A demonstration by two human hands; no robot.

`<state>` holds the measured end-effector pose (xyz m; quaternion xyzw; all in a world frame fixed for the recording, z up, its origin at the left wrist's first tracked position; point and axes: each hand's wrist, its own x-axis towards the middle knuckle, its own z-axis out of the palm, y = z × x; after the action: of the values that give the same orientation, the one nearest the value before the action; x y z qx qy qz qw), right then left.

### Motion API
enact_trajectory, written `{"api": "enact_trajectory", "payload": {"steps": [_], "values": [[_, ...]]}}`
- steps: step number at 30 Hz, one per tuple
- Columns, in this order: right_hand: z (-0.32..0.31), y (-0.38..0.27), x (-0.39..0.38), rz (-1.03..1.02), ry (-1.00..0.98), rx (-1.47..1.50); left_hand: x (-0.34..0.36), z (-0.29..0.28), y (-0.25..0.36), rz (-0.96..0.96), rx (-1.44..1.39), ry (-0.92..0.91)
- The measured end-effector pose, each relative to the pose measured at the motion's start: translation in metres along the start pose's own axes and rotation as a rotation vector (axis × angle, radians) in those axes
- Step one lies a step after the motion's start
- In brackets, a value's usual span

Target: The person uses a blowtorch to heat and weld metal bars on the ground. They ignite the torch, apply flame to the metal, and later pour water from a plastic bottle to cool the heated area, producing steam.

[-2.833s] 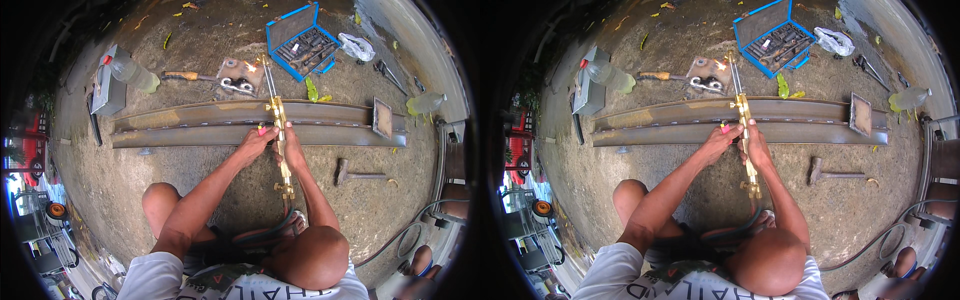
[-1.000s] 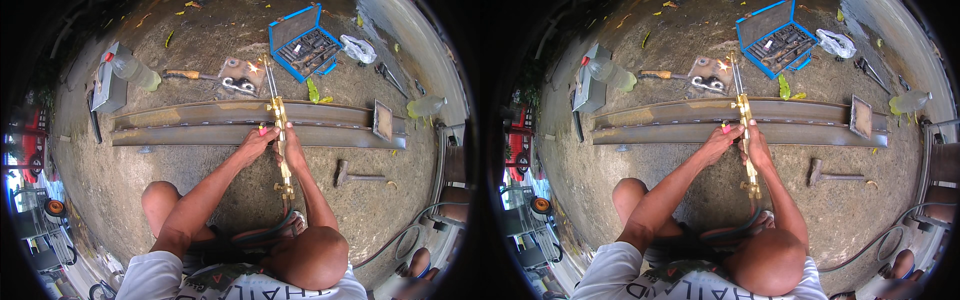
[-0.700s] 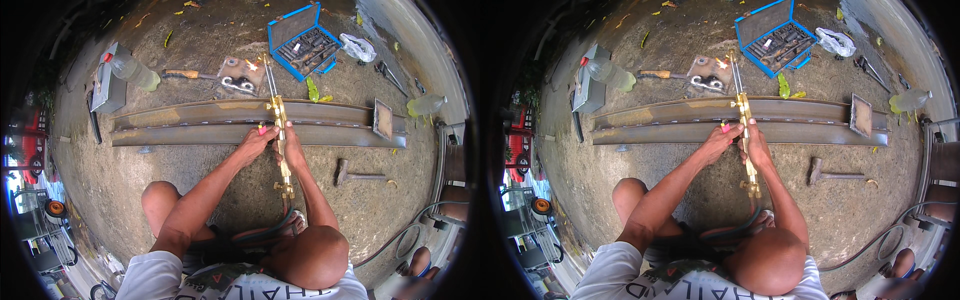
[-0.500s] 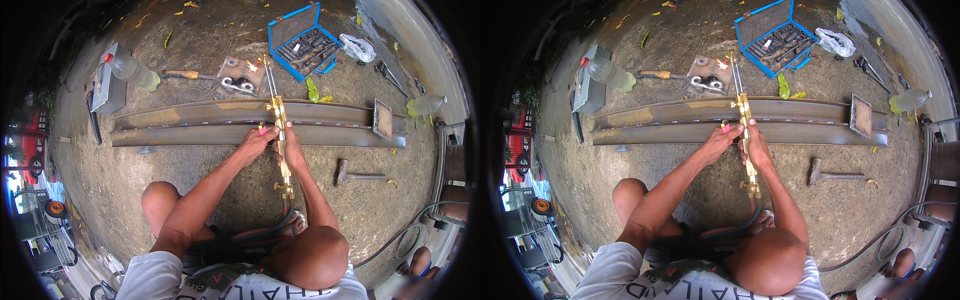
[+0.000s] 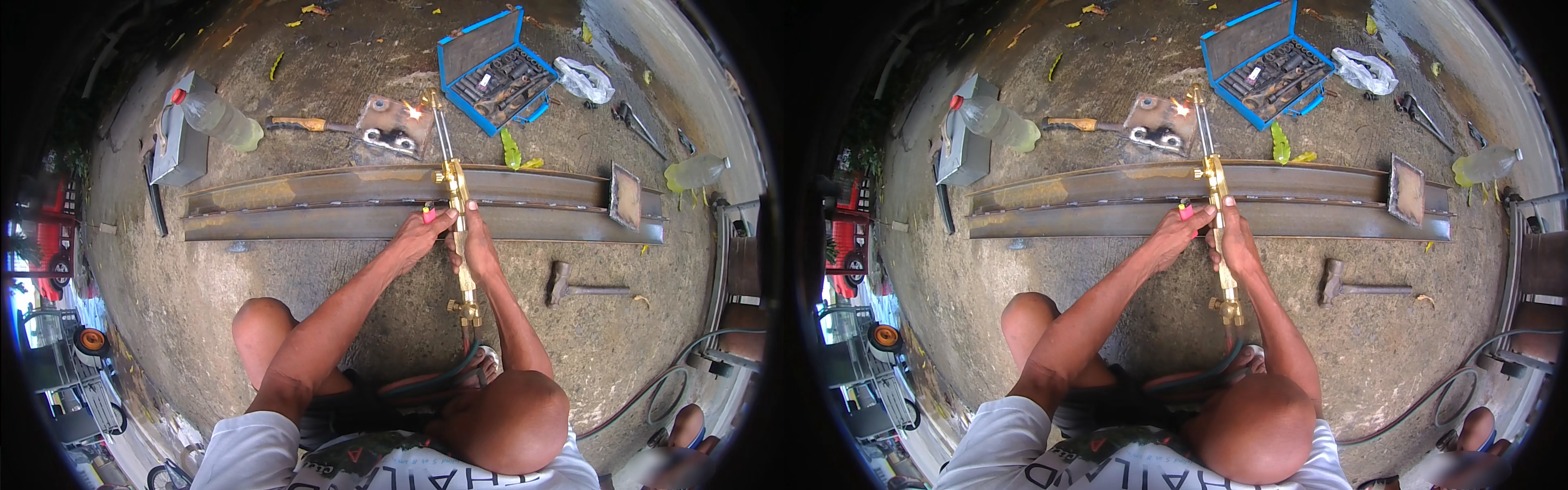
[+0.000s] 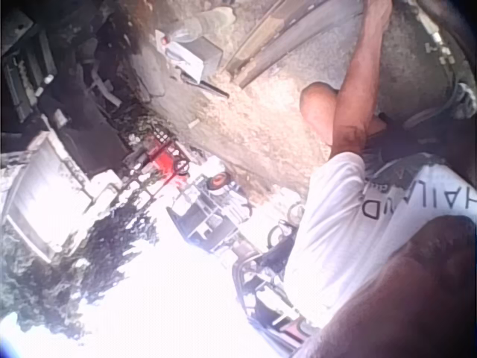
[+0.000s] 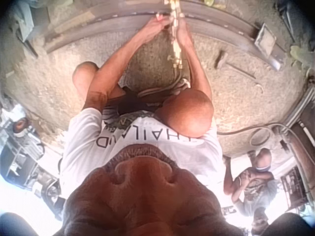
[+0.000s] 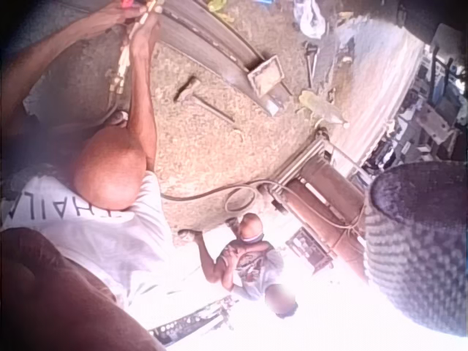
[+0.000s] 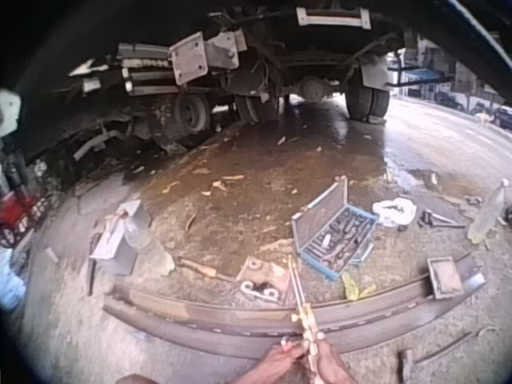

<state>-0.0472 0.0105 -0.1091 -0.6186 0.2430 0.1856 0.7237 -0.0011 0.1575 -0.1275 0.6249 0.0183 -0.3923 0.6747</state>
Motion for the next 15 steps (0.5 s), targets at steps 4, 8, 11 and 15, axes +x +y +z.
{"api": "enact_trajectory", "payload": {"steps": [4,8,11,15], "values": [[-0.001,-0.001,-0.001,0.008,0.008,0.001,0.000,0.002,0.000,0.001,0.008,0.003],[-0.001,-0.003,-0.003,0.011,0.020,-0.004,-0.001,0.011,0.001,0.045,-0.007,0.117],[-0.002,-0.002,-0.002,0.001,0.023,0.004,-0.003,0.009,0.003,0.046,-0.018,0.052],[-0.001,0.001,0.000,-0.006,0.009,0.024,-0.004,0.007,0.003,0.046,-0.020,0.055]]}}
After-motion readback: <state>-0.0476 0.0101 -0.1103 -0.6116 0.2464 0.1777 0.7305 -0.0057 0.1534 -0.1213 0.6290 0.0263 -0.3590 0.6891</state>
